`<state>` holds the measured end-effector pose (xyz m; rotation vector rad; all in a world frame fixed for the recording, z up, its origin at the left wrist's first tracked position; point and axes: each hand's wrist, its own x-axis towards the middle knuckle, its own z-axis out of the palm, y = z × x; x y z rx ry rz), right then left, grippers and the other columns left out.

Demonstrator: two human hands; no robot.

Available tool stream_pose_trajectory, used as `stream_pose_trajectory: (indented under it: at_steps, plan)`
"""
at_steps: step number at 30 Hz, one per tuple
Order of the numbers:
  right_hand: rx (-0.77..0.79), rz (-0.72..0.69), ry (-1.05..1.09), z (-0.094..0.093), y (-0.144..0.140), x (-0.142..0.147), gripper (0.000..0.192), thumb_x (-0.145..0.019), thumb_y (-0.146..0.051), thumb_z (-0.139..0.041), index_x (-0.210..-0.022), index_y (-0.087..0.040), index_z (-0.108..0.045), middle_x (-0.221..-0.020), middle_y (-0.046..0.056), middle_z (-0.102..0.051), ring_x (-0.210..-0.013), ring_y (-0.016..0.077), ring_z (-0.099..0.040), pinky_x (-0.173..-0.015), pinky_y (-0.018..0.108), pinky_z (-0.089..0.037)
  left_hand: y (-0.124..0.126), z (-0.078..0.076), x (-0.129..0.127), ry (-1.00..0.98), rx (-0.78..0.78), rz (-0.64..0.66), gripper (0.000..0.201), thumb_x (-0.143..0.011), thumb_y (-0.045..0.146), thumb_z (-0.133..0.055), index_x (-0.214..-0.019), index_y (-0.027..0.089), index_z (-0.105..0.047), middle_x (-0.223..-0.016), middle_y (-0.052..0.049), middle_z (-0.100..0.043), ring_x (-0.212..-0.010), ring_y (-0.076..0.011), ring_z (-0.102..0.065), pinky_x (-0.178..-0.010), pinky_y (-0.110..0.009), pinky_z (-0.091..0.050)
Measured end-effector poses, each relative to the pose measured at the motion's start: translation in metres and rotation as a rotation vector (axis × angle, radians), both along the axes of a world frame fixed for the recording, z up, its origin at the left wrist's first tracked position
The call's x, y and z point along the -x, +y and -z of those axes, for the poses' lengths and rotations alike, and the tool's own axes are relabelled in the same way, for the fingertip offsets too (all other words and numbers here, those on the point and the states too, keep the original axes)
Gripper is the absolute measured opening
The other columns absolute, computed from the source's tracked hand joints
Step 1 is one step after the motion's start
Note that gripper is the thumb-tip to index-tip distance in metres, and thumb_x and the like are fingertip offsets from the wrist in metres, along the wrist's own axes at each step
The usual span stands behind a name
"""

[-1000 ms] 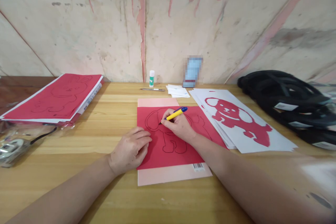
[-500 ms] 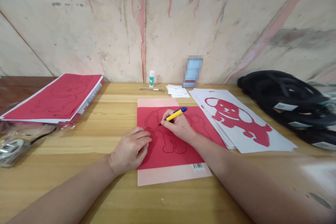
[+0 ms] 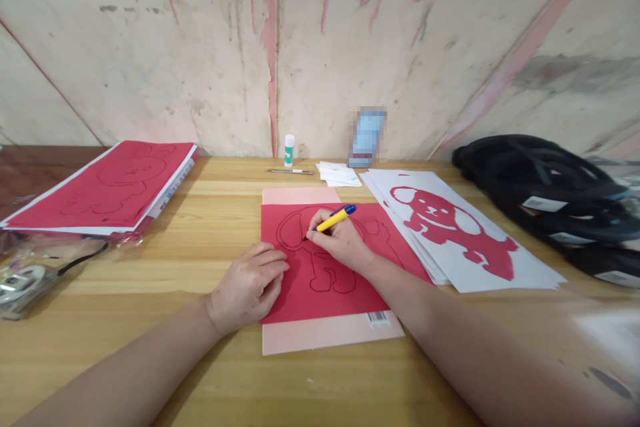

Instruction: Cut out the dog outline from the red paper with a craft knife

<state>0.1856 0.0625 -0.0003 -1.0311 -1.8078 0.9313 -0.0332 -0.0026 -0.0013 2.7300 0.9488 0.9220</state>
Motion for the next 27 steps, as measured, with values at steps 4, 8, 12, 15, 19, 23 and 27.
stream_pose_trajectory:
  at_steps: [4,8,12,15,19,23,27]
  plan:
    - [0.013,-0.022,-0.004,0.0001,-0.0002,-0.0002,0.009,-0.071,-0.023,-0.059,-0.067,-0.020,-0.052,-0.062,-0.003,-0.053,-0.059,0.0116,-0.046,-0.057,0.026,-0.036,-0.0004,-0.0013,0.0002,-0.002,-0.003,0.000,0.026,-0.085,0.008,-0.045,-0.099,0.016,-0.065,-0.100,-0.009,-0.068,-0.094,-0.0224,-0.059,-0.084,-0.040,-0.053]
    - [0.017,-0.033,-0.010,0.0009,-0.0001,-0.0001,0.009,-0.072,-0.023,-0.059,-0.068,-0.020,-0.052,-0.063,-0.003,-0.053,-0.059,0.0116,-0.046,-0.057,0.026,-0.036,-0.0003,-0.0025,-0.0007,0.012,-0.002,0.001,0.025,-0.085,0.008,-0.045,-0.098,0.015,-0.066,-0.100,-0.009,-0.068,-0.094,-0.0228,-0.059,-0.084,-0.040,-0.053]
    - [0.004,-0.027,-0.011,0.0017,0.0006,-0.0001,0.009,-0.072,-0.023,-0.059,-0.068,-0.019,-0.052,-0.063,-0.003,-0.053,-0.060,0.0115,-0.046,-0.058,0.026,-0.036,0.0000,-0.0017,-0.0013,0.011,-0.005,0.003,0.025,-0.085,0.008,-0.045,-0.098,0.014,-0.066,-0.100,-0.010,-0.068,-0.094,-0.0226,-0.058,-0.084,-0.039,-0.053]
    - [0.009,-0.044,0.000,0.0025,0.0010,-0.0004,0.010,-0.072,-0.024,-0.060,-0.068,-0.019,-0.052,-0.064,-0.003,-0.053,-0.060,0.0111,-0.046,-0.058,0.025,-0.036,-0.0001,-0.0004,-0.0006,0.014,0.000,-0.004,0.025,-0.085,0.008,-0.045,-0.099,0.015,-0.066,-0.100,-0.009,-0.068,-0.094,-0.0223,-0.058,-0.085,-0.039,-0.053]
    - [0.013,-0.067,-0.001,0.0023,0.0003,-0.0009,0.010,-0.072,-0.024,-0.060,-0.068,-0.019,-0.052,-0.063,-0.003,-0.051,-0.058,0.0104,-0.044,-0.058,0.025,-0.036,-0.0004,0.0002,0.0003,0.012,-0.004,-0.004,0.026,-0.085,0.009,-0.045,-0.099,0.015,-0.066,-0.100,-0.009,-0.069,-0.094,-0.0220,-0.059,-0.085,-0.039,-0.053]
    - [0.018,-0.070,0.003,0.0008,-0.0008,-0.0007,0.011,-0.073,-0.024,-0.061,-0.068,-0.019,-0.052,-0.062,-0.004,-0.050,-0.058,0.0105,-0.043,-0.058,0.025,-0.036,0.0001,-0.0004,-0.0002,0.011,-0.013,-0.006,0.026,-0.085,0.009,-0.045,-0.100,0.016,-0.066,-0.099,-0.009,-0.069,-0.095,-0.0221,-0.059,-0.086,-0.039,-0.053]
    - [0.012,-0.061,-0.003,0.0005,-0.0010,0.0003,0.011,-0.073,-0.024,-0.061,-0.068,-0.019,-0.052,-0.063,-0.003,-0.051,-0.059,0.0109,-0.044,-0.058,0.025,-0.036,0.0005,-0.0006,-0.0008,0.010,-0.021,-0.007,0.026,-0.085,0.009,-0.045,-0.099,0.015,-0.066,-0.099,-0.009,-0.069,-0.095,-0.0221,-0.059,-0.086,-0.039,-0.053]
